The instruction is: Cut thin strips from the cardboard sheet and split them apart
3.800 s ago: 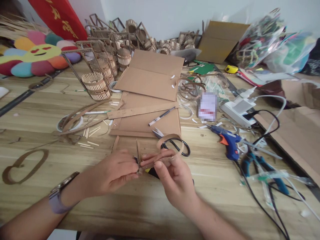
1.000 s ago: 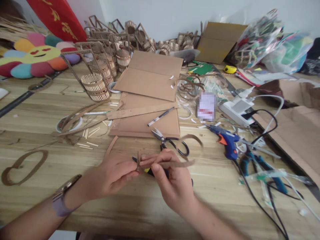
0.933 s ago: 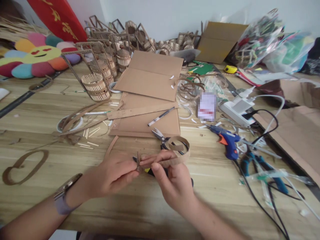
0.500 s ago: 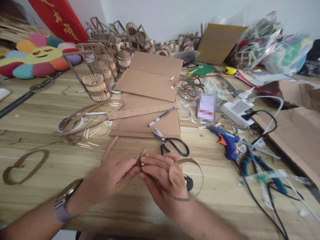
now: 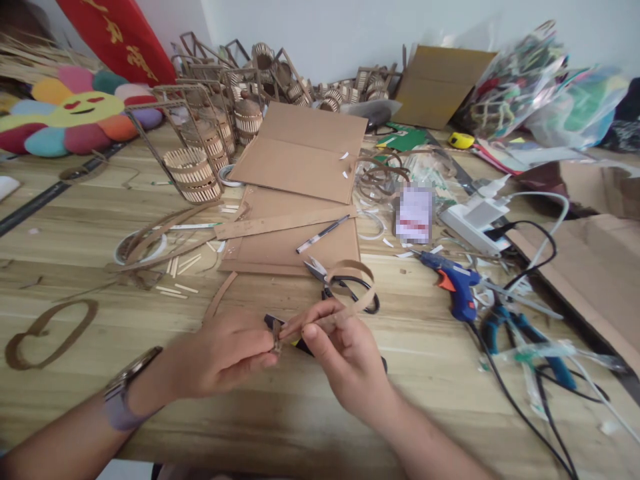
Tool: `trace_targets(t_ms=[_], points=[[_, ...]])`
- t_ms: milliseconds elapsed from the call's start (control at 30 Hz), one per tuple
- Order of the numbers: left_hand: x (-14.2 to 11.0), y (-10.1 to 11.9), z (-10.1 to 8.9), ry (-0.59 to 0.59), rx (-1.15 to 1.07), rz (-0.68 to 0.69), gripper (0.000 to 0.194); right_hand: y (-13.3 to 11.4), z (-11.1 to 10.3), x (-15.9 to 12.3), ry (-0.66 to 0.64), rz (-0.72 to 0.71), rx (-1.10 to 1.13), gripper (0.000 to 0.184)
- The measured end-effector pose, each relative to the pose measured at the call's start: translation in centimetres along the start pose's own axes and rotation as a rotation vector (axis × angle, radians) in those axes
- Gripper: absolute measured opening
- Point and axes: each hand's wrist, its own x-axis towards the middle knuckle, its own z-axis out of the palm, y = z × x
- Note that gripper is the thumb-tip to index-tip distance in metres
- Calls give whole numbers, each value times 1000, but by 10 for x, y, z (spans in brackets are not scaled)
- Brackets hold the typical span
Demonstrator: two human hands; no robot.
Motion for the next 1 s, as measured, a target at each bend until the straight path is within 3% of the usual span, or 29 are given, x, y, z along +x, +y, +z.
trace_targets(t_ms=[100, 300, 467, 600, 800, 1000], points=[[1, 3, 0, 52, -13, -60, 50, -1, 3, -2, 60, -55, -60, 7], [1, 12, 5, 109, 74, -209, 47, -1, 8, -7, 107, -382, -474, 12], [0, 15, 10, 81, 155, -226, 45, -1, 7, -7, 106, -422, -634, 18], [0, 15, 9, 90, 161, -170, 42, 0, 6, -8, 86, -360, -557, 18], [0, 11, 5, 85, 78, -90, 40, -2, 4, -6, 81, -154, -267, 3], [0, 10, 3, 56, -17, -43, 36, -5, 7, -2, 66, -84, -29, 10]])
